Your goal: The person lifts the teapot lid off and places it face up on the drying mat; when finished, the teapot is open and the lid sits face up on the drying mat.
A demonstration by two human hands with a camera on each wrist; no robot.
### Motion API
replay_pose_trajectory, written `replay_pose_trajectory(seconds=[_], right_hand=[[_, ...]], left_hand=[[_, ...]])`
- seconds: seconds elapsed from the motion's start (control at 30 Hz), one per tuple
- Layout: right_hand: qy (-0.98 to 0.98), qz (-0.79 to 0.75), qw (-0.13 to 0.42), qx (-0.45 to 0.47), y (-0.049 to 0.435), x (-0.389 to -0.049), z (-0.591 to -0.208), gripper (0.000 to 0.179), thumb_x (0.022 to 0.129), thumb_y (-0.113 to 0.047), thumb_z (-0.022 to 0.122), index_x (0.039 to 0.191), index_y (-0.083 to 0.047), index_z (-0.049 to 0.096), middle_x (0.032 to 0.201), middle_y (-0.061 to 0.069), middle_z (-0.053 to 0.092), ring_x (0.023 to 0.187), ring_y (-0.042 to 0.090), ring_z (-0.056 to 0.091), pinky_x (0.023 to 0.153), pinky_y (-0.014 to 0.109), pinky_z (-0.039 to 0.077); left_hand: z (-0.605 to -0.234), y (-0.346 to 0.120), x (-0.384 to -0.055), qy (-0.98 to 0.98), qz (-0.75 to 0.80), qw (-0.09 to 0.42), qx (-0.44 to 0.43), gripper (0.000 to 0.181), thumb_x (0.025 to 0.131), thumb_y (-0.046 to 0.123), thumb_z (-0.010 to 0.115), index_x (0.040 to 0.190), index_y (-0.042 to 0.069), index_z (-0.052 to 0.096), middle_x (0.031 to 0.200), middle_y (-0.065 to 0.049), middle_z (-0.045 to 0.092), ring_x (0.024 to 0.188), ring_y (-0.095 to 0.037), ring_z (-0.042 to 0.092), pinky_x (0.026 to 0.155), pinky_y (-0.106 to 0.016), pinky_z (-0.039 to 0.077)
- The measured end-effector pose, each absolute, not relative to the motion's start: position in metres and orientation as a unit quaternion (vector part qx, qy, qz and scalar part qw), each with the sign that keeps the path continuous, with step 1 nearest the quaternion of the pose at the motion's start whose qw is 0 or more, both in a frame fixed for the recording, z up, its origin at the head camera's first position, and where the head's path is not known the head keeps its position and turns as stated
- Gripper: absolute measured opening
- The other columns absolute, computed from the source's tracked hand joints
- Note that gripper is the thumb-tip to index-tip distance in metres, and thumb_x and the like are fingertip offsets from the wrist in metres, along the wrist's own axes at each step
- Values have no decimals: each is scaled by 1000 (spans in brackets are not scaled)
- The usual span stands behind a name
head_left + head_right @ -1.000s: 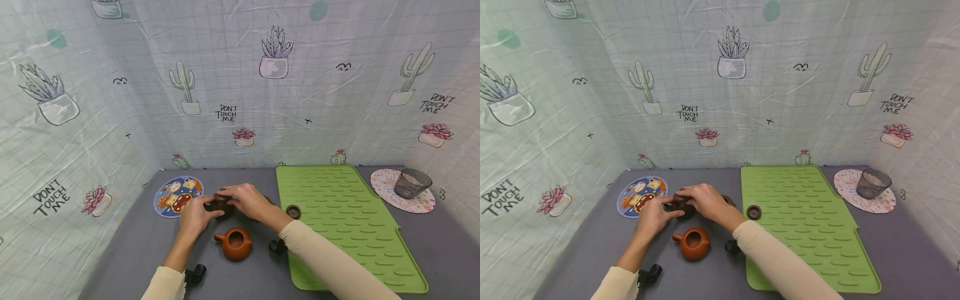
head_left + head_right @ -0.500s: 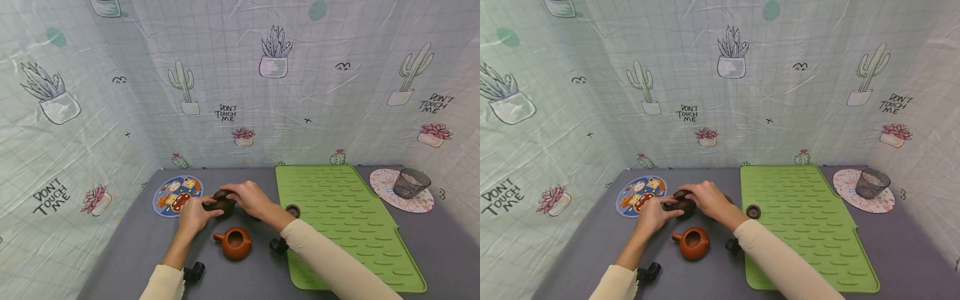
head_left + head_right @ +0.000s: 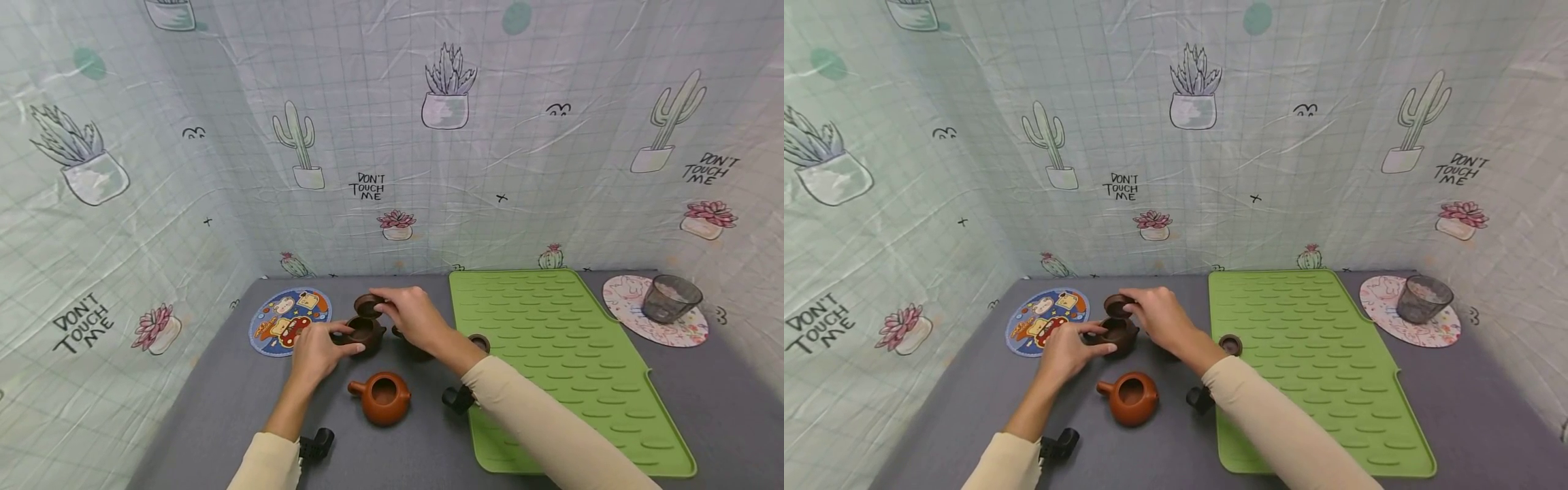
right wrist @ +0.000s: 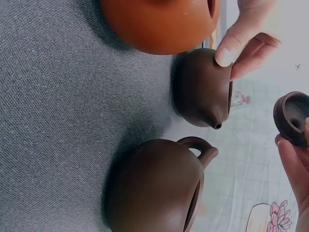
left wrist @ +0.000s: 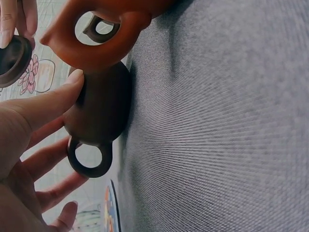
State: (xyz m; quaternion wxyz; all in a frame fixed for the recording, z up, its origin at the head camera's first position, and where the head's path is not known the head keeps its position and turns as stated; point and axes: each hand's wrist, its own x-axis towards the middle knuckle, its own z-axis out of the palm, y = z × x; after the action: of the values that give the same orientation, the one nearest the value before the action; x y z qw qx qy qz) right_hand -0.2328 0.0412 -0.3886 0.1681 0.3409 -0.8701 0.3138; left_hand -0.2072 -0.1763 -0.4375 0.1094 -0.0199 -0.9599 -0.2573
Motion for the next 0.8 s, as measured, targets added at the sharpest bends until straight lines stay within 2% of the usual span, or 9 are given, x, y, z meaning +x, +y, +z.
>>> replay_pose_trajectory(seconds=[0.1, 0.23, 0.37, 0.8], right_hand=[[-863, 329, 172, 342, 42, -233, -388, 30, 98, -16, 67, 128, -11, 69, 107, 10, 80, 74, 16, 73, 65, 24, 56], [-851, 343, 187, 352, 43, -234, -387, 15, 97, -13, 68, 112, -14, 68, 105, 6, 80, 89, 16, 77, 73, 30, 61], [-850, 340, 186, 357, 44, -234, -386, 10, 98, -11, 68, 104, -15, 74, 100, 2, 79, 79, 12, 73, 70, 26, 58], [-858, 344, 151, 350, 46, -235, -380, 22, 94, -14, 74, 115, -18, 77, 108, 1, 80, 87, 12, 77, 74, 24, 61]], left_hand=[[-438, -176, -208, -961, -255, 108, -19, 35, 72, 43, 92, 100, 22, 84, 122, 1, 77, 110, -34, 69, 89, -50, 51], [-437, -177, -208, -961, -254, 106, -17, 35, 72, 43, 91, 100, 23, 84, 122, 1, 77, 107, -33, 70, 86, -48, 51], [-437, -177, -208, -961, -255, 106, -16, 35, 72, 43, 92, 100, 23, 84, 122, 1, 77, 108, -32, 70, 86, -48, 51], [-437, -178, -210, -960, -259, 106, -22, 35, 70, 41, 93, 98, 22, 84, 119, -1, 78, 109, -34, 70, 88, -50, 51]])
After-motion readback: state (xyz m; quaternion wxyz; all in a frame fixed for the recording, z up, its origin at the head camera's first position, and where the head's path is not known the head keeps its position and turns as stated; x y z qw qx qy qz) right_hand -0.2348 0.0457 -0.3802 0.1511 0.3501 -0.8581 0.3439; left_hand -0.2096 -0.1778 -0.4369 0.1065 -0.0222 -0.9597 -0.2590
